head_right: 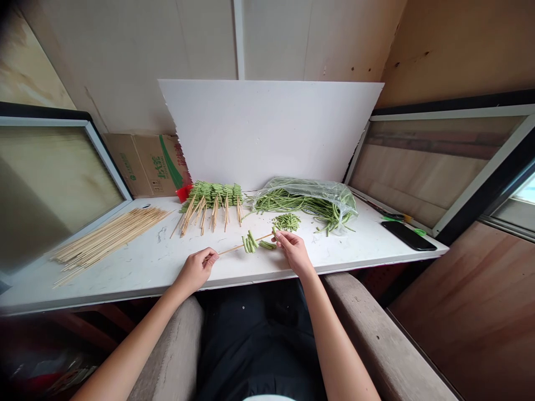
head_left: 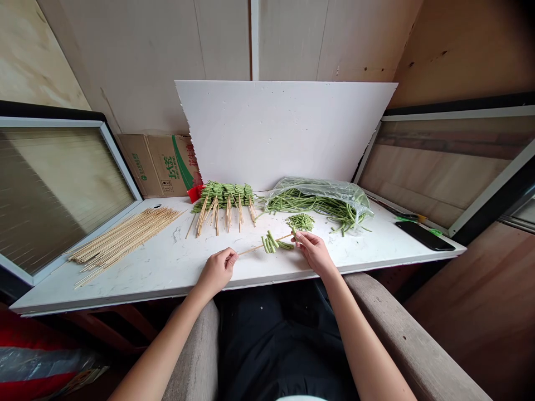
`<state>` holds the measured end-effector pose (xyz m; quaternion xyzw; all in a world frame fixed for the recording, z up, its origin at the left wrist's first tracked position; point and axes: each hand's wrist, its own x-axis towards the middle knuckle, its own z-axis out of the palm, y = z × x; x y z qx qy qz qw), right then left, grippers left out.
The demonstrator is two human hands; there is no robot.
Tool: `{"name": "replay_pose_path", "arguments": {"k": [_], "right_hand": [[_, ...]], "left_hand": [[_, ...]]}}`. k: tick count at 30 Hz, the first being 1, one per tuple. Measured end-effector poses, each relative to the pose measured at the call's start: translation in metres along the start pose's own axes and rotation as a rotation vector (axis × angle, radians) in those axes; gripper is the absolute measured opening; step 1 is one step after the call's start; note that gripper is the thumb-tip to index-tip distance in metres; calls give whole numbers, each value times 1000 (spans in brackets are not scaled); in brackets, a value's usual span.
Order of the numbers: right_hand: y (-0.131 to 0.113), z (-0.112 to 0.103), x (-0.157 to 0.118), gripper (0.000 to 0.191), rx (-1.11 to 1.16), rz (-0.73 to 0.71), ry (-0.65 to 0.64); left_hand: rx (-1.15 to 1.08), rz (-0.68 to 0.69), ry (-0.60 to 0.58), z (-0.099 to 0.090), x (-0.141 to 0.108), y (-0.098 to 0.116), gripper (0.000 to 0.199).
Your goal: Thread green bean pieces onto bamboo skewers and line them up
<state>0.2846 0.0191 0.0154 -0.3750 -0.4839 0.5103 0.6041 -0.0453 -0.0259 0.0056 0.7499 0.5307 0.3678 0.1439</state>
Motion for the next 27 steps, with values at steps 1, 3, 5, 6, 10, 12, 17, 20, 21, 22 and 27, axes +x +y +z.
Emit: {"name": "replay_pose_path", "arguments": {"k": [1, 3, 5, 6, 10, 12, 17, 20, 21, 22, 27], "right_hand": [[0, 0, 0, 41, -7, -1, 2], [0, 0, 0, 41, -18, 0, 6], [-1, 0, 0, 41, -18, 3, 5], [-1, 0, 0, 41, -13, 3, 4], [0, 0, 0, 39, -1, -2, 1], [1, 0, 1, 39, -9, -5, 2], [1, 0, 1, 40, -18, -7, 3], [0, 0, 0, 39, -2, 0, -3], [0, 0, 0, 39, 3, 1, -5], [0, 0, 0, 39, 5, 0, -6], [-1, 1, 0, 42, -9, -2, -2]], "left_hand": [[2, 0, -1, 0, 0, 0, 27], [4, 0, -2, 0, 0, 0, 27], [5, 0, -5, 0, 0, -1, 27], [7, 1, -6, 0, 0, -1, 27], [13, 3, -10, 0, 0, -1, 28], [15, 3, -9, 1, 0, -2, 28], [21, 10, -6, 1, 0, -2, 28], [16, 9, -5, 0, 0, -1, 27], [15, 7, -6, 0, 0, -1, 27], [14, 6, -6, 0, 0, 0, 27], [14, 0, -10, 0, 0, 0, 28]]}}
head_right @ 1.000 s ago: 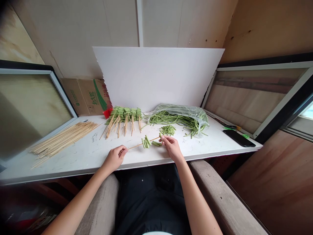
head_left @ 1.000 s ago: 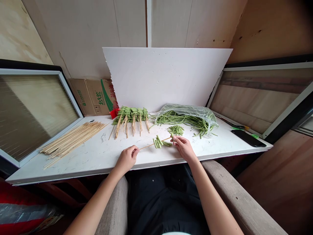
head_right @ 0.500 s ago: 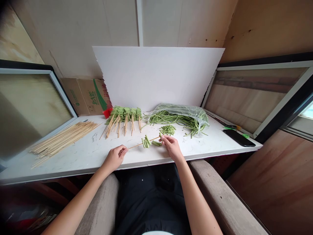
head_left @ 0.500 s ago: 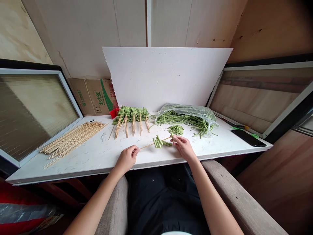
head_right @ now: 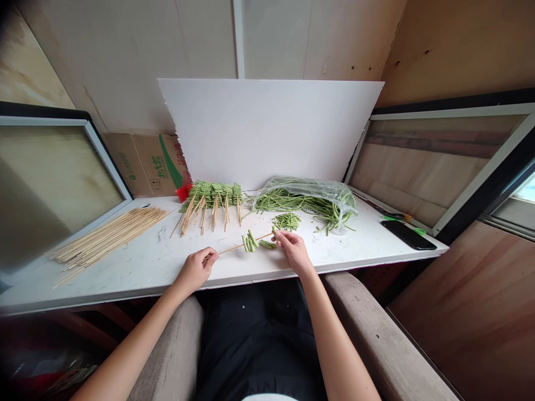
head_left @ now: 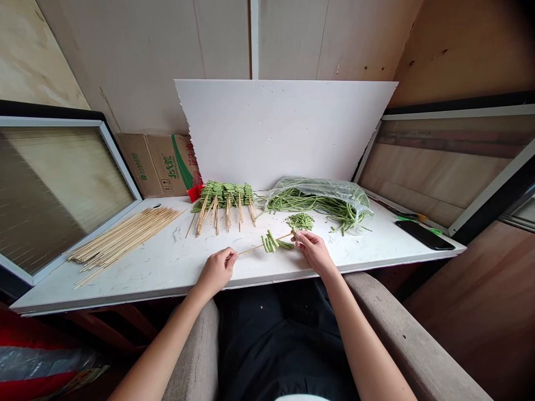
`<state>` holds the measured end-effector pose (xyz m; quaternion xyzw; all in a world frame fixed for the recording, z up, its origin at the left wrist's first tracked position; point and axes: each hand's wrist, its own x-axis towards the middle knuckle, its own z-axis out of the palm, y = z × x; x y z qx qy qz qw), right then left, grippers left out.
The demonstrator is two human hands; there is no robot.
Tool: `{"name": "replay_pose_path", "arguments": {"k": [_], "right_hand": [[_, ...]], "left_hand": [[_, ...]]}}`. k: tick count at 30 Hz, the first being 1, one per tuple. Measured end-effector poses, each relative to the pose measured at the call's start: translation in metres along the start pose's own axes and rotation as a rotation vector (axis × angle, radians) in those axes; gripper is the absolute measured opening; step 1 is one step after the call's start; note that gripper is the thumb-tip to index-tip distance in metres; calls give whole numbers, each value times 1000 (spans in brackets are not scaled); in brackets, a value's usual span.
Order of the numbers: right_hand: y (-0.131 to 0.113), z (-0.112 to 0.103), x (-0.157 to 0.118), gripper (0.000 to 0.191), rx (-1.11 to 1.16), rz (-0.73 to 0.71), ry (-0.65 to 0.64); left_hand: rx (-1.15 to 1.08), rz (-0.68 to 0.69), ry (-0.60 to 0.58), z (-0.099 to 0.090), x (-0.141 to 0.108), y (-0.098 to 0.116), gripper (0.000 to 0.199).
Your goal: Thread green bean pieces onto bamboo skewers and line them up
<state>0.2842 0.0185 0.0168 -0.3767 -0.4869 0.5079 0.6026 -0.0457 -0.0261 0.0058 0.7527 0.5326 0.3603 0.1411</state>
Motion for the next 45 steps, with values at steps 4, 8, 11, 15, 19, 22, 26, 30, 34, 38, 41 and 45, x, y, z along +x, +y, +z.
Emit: {"name": "replay_pose_path", "arguments": {"k": [4, 8, 11, 15, 19, 22, 26, 30, 34, 38, 41, 45], "right_hand": [[0, 0, 0, 41, -5, -3, -1], [1, 0, 0, 39, 5, 1, 3], [1, -1, 0, 38, 15, 4, -1], [1, -1, 0, 40, 4, 3, -5], [1, -1, 0, 39, 19, 6, -1], [2, -1, 1, 38, 22, 7, -3], [3, -2, 1, 39, 19, 1, -2], [4, -2, 2, 39, 16, -2, 3], [2, -1, 2, 39, 12, -4, 6], [0, 1, 1, 42, 12, 0, 6], [-2, 2, 0, 44, 15, 6, 11], [-3, 2, 0, 40, 8, -9, -4]], "left_hand": [[-1, 4, 1, 1, 0, -1, 28], [-7, -1, -1, 1, 0, -1, 28], [-14, -7, -5, 1, 0, -1, 27], [-25, -8, -10, 0, 0, 0, 28], [-27, -10, -10, 0, -1, 1, 27], [-23, -10, -10, -1, 0, 1, 27], [-23, -14, -10, -1, 0, 2, 28], [-20, -17, -13, 0, 0, 1, 29], [-16, -13, -15, -1, 0, -1, 30], [-12, -14, -31, 0, 1, -5, 29], [-19, -11, -40, 1, 1, -7, 30], [-33, -4, -42, 3, 1, -10, 31]]}}
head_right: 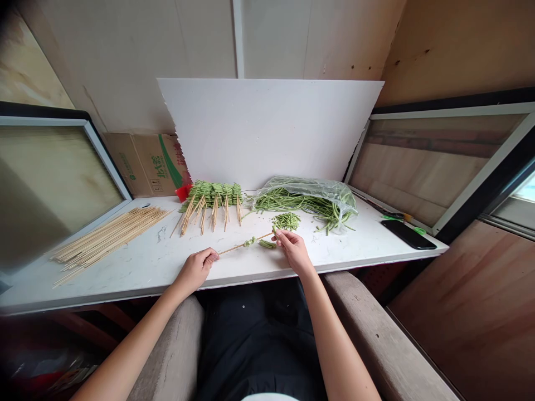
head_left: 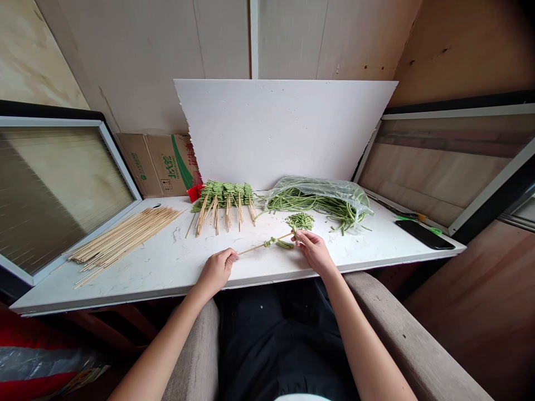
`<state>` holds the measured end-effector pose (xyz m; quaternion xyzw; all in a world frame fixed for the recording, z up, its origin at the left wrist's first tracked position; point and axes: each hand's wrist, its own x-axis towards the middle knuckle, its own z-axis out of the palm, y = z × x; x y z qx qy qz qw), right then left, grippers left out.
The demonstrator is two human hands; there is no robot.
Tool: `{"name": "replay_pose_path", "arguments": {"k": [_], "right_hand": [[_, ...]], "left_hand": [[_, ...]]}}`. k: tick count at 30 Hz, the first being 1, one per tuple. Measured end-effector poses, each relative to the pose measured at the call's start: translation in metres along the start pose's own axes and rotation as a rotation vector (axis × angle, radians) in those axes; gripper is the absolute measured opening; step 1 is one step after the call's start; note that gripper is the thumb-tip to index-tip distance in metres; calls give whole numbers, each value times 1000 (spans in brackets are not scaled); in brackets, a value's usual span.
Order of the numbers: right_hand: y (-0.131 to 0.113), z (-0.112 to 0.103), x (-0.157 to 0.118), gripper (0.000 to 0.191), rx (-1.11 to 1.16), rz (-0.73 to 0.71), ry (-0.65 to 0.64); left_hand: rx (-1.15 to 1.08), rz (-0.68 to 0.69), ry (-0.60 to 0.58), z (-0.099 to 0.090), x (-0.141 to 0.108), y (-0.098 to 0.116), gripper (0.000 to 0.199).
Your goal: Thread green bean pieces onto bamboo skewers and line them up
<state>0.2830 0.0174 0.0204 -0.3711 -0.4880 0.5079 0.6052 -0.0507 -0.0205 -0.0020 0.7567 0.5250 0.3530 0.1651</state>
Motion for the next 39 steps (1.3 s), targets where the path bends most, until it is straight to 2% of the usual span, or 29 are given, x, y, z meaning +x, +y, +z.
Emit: {"name": "replay_pose_path", "arguments": {"k": [24, 39], "right_hand": [[13, -9, 3, 34, -45, -40, 8], [13, -9, 1, 39, -133, -61, 19]], "left_hand": [[7, 6, 15, 1, 0, -3, 29], [11, 4, 25, 1, 1, -3, 27]]}}
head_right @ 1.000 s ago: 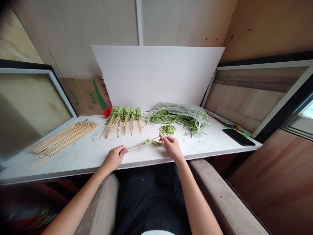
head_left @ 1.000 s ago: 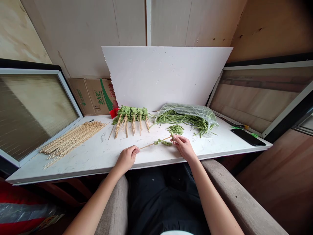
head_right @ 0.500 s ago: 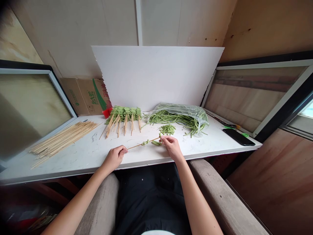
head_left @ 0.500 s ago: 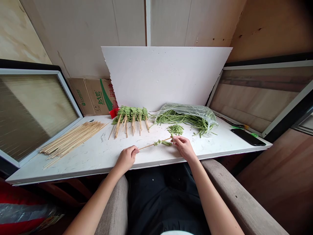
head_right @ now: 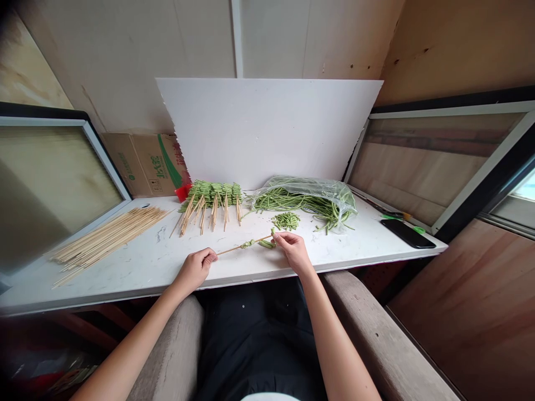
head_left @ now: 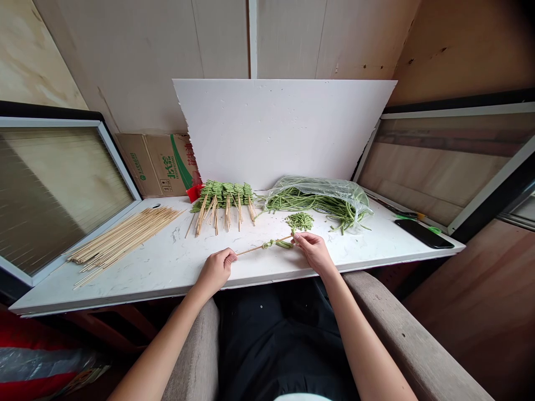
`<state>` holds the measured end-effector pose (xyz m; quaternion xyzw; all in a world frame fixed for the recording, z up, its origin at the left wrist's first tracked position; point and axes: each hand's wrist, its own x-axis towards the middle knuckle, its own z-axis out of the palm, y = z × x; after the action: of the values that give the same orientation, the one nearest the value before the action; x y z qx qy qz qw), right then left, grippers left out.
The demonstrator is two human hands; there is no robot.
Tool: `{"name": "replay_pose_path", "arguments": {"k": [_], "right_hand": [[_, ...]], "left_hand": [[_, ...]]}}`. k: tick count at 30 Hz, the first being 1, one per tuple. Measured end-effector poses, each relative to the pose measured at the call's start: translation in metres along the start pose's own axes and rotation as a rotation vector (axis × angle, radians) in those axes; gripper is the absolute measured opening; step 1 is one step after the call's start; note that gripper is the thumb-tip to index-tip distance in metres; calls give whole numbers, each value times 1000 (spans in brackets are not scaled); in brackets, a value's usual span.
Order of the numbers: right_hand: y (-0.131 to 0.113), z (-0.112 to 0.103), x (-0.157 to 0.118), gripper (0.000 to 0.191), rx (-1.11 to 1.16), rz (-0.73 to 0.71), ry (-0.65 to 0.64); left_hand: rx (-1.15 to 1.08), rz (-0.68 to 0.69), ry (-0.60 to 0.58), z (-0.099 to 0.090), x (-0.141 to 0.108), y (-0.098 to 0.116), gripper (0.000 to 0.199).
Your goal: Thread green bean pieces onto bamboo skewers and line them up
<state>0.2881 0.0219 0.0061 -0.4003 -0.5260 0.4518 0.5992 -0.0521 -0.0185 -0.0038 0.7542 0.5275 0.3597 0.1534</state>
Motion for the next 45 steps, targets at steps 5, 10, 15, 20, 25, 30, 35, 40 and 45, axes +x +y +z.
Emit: {"name": "replay_pose_path", "arguments": {"k": [5, 10, 15, 20, 25, 30, 35, 40, 45], "right_hand": [[-2, 0, -1, 34, -12, -23, -20], [-4, 1, -2, 34, -16, -19, -20], [-4, 1, -2, 35, -21, -22, -19], [-3, 1, -1, 34, -26, -19, -22], [-2, 2, 0, 38, 3, -12, -19], [1, 2, 3, 39, 43, -2, 6], [5, 0, 4, 45, 45, 1, 41], [6, 0, 4, 44, 52, 6, 46], [3, -1, 2, 39, 58, 1, 25]], "left_hand": [[3, -6, 2, -1, 0, 2, 27], [-2, -13, 0, -1, 0, 2, 27], [0, -16, 2, -1, 0, 3, 27], [3, -18, 1, -2, -1, 4, 27], [3, -14, -2, -1, -1, 4, 27], [-4, -7, -5, -1, -1, 4, 27], [4, -1, 2, 0, -1, 4, 26], [-1, 3, 13, 0, 0, 3, 27], [4, -3, 40, 0, -1, 5, 25]]}}
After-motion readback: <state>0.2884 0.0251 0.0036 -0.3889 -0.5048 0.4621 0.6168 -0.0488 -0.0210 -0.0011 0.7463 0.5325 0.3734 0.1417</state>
